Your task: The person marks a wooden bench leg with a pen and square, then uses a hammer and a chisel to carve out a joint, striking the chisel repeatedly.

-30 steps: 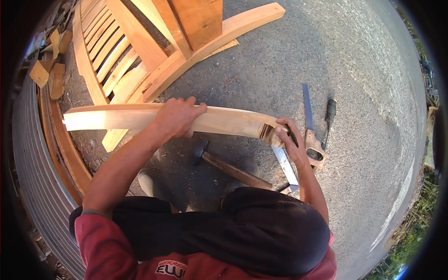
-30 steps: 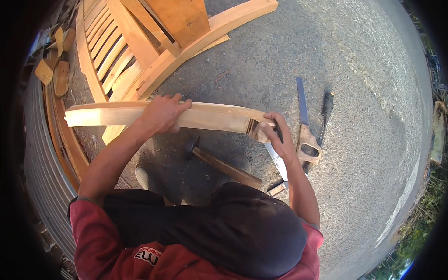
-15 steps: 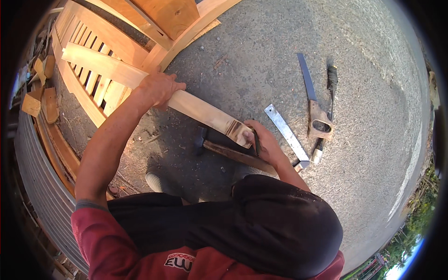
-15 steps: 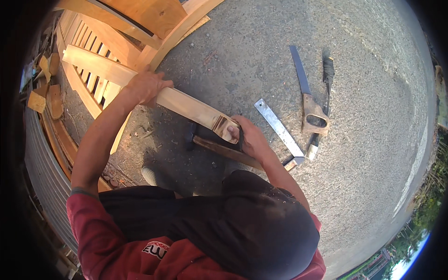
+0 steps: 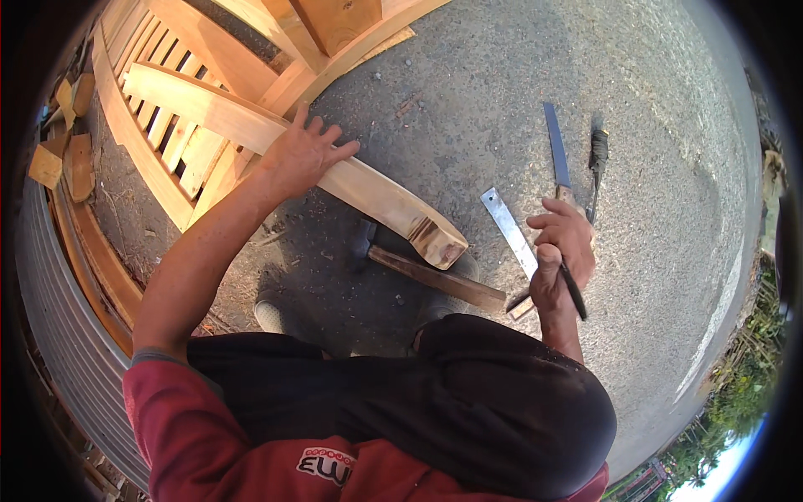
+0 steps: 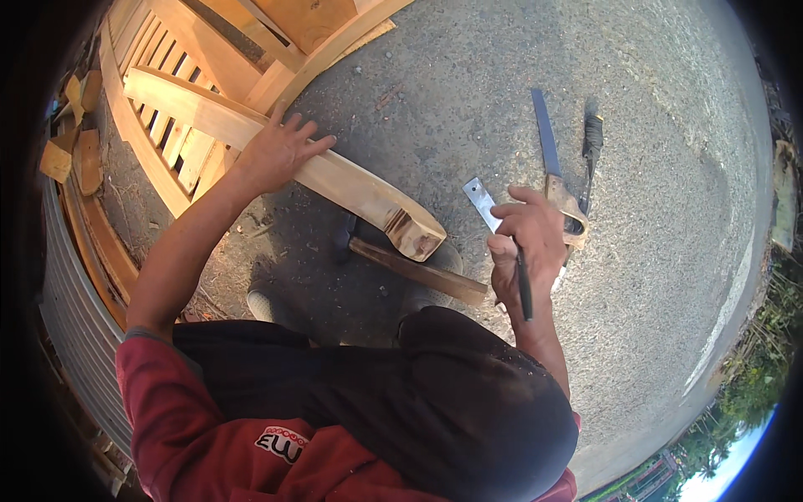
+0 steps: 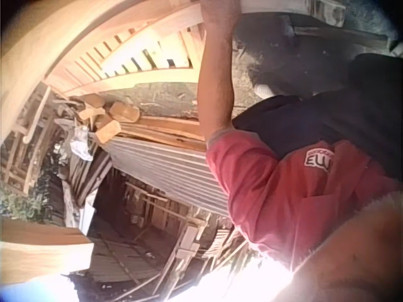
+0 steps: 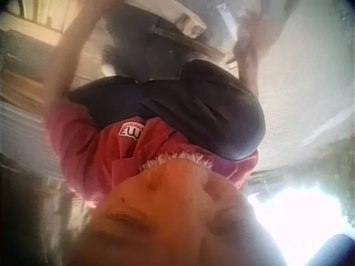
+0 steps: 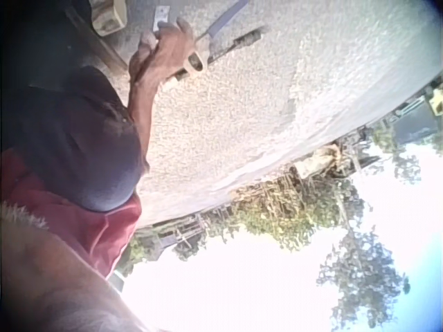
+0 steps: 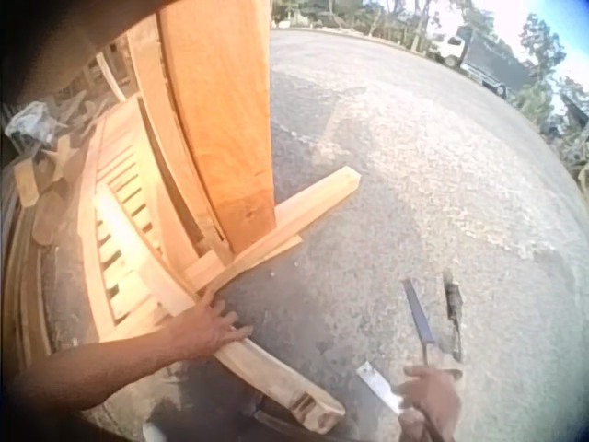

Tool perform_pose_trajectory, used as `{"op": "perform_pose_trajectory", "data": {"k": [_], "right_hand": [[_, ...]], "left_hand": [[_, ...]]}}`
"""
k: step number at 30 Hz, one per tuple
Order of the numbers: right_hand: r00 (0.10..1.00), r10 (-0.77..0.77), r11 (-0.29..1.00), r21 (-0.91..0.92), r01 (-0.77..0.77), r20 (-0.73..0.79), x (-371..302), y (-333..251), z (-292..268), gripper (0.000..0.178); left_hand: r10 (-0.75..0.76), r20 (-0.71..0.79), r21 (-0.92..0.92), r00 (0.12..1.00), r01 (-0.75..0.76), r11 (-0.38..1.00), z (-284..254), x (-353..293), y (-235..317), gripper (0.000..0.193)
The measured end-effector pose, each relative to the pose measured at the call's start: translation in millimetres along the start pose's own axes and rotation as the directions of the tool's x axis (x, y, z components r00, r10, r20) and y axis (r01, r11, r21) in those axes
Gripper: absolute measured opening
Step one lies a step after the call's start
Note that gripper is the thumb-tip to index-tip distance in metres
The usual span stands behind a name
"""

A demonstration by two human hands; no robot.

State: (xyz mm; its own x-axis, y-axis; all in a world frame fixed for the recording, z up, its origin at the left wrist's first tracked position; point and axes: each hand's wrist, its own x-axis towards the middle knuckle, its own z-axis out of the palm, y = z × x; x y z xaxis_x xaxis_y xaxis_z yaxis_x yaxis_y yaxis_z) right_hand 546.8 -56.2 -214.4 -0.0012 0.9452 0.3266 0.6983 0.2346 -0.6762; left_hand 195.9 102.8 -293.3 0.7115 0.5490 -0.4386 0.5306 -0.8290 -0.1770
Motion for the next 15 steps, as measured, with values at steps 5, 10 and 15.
{"op": "perform_pose_trajectory", "data": {"k": [5, 10, 15], "right_hand": [[0.956, -0.251, 0.896, 0.337, 0.289, -0.153, 41.3, -57.1, -69.2, 0.069], [0.905, -0.175, 0.733, 0.562, 0.383, -0.388, 51.8, -139.5, -77.9, 0.060], [0.998, 0.040, 0.716, 0.698, 0.010, -0.055, 32.9, -174.2, -119.2, 0.057]], "left_hand": [[0.123, -0.111, -0.012, 0.986, -0.125, 0.992, 3.2, -11.6, 30.1, 0.063], [0.206, -0.267, -0.176, 0.941, -0.258, 0.950, -9.9, -0.2, 72.1, 0.068], [0.247, -0.377, -0.406, 0.893, -0.399, 0.822, -30.2, 4.0, 139.6, 0.069]]}}
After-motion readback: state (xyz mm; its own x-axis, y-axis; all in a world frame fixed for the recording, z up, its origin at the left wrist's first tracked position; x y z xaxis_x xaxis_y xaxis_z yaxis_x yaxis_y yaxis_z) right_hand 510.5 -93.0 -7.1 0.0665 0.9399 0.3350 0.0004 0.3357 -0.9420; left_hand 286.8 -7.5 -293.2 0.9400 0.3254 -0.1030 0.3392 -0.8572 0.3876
